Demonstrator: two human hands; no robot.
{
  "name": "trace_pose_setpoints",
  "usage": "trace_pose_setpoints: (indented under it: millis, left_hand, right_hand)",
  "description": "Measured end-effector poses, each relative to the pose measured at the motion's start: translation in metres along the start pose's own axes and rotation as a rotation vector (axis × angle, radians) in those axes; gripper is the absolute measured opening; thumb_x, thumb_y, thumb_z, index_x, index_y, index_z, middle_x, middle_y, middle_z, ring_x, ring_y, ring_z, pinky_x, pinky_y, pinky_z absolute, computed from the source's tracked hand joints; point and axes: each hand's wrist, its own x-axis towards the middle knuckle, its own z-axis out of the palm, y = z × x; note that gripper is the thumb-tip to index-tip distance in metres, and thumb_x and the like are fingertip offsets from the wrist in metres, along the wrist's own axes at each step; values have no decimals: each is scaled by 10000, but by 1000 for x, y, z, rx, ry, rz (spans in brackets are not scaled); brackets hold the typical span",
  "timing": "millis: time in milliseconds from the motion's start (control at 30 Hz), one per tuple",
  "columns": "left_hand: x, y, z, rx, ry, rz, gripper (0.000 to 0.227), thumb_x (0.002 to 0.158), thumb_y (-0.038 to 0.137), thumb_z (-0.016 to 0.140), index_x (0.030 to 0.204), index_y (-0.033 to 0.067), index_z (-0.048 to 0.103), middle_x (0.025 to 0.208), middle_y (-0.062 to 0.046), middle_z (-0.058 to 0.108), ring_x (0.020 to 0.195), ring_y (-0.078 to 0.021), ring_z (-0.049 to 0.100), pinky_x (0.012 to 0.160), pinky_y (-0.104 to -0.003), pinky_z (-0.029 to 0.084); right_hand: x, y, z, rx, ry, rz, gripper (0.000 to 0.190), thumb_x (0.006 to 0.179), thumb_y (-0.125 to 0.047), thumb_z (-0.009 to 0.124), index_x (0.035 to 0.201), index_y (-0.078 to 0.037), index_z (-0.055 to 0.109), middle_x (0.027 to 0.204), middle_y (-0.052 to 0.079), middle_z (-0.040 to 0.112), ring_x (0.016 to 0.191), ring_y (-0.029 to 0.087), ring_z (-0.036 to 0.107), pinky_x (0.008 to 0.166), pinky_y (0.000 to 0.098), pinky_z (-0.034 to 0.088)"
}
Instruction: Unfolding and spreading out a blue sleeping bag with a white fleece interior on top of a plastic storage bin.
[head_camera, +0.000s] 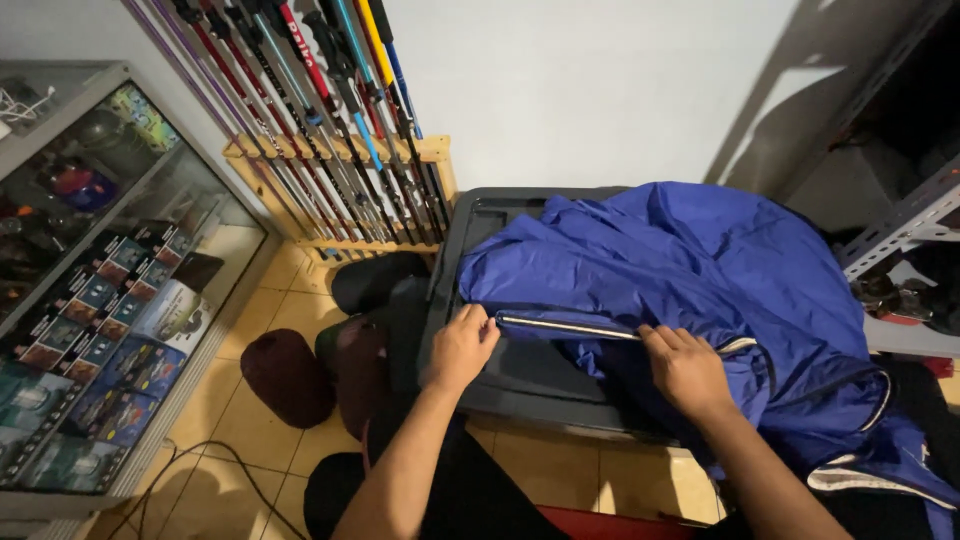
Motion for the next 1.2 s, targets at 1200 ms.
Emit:
trace_pose_setpoints:
  millis: [1200]
  left_hand:
    - [-31, 81, 23, -499, 108, -617, 415, 780, 69, 711, 1181, 162, 660, 978, -119, 762, 916, -338, 763, 790, -433, 648]
  right_hand:
    - [102, -125, -25, 549, -282, -100, 167, 902, -222, 663, 1065, -236, 694, 925, -1, 716, 822, 279, 737, 732, 387, 594]
